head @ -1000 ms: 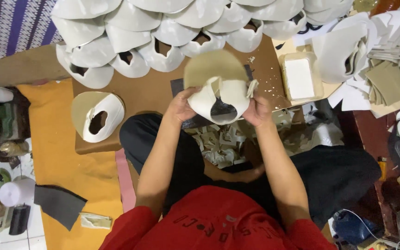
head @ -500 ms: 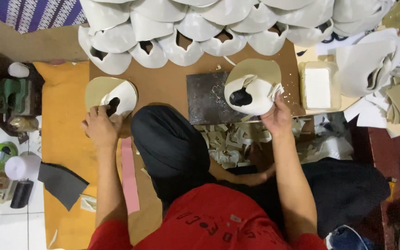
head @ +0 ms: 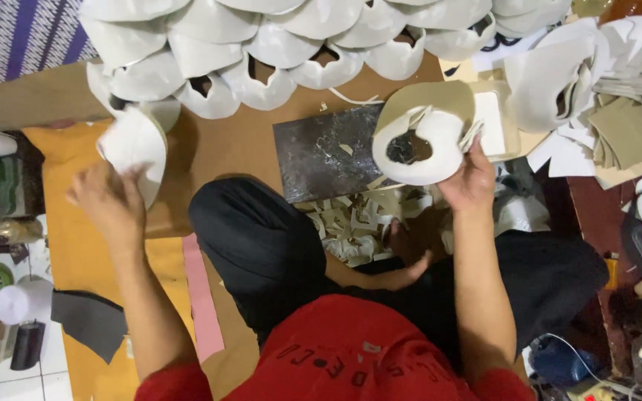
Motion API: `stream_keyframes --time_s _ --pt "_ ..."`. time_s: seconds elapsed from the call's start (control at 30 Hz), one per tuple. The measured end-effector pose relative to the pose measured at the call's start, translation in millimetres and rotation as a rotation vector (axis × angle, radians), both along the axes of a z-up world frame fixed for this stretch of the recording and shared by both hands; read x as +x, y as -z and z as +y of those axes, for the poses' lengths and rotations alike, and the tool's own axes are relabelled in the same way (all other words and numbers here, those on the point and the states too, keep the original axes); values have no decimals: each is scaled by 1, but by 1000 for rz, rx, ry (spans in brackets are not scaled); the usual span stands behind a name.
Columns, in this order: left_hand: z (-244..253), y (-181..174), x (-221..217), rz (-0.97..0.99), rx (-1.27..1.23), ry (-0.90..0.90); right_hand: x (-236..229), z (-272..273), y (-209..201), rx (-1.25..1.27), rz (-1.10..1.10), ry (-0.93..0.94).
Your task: The person sits cross-legged and smooths white shoe parts on a small board using a sanding block. They pick up parts, rub them on the board, and place them aside.
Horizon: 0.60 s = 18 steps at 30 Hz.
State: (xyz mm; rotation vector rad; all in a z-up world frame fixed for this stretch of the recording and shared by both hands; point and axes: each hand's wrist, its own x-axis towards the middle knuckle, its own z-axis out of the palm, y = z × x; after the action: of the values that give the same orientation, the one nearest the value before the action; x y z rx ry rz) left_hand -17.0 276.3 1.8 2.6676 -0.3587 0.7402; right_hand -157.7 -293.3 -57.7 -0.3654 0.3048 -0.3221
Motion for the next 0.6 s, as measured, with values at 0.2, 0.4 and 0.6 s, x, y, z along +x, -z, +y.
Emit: stream_keyframes --time_s 0.2,0.4,0.6 --pt "-168 -104 -31 -66 -35 438 -20 13 -95 -54 128 183" --pt "-310 94 -33 50 244 713 -41 -12 -104 -23 -70 76" --pt "-302 86 -42 -18 -43 793 -36 -20 -69 77 -97 -43"
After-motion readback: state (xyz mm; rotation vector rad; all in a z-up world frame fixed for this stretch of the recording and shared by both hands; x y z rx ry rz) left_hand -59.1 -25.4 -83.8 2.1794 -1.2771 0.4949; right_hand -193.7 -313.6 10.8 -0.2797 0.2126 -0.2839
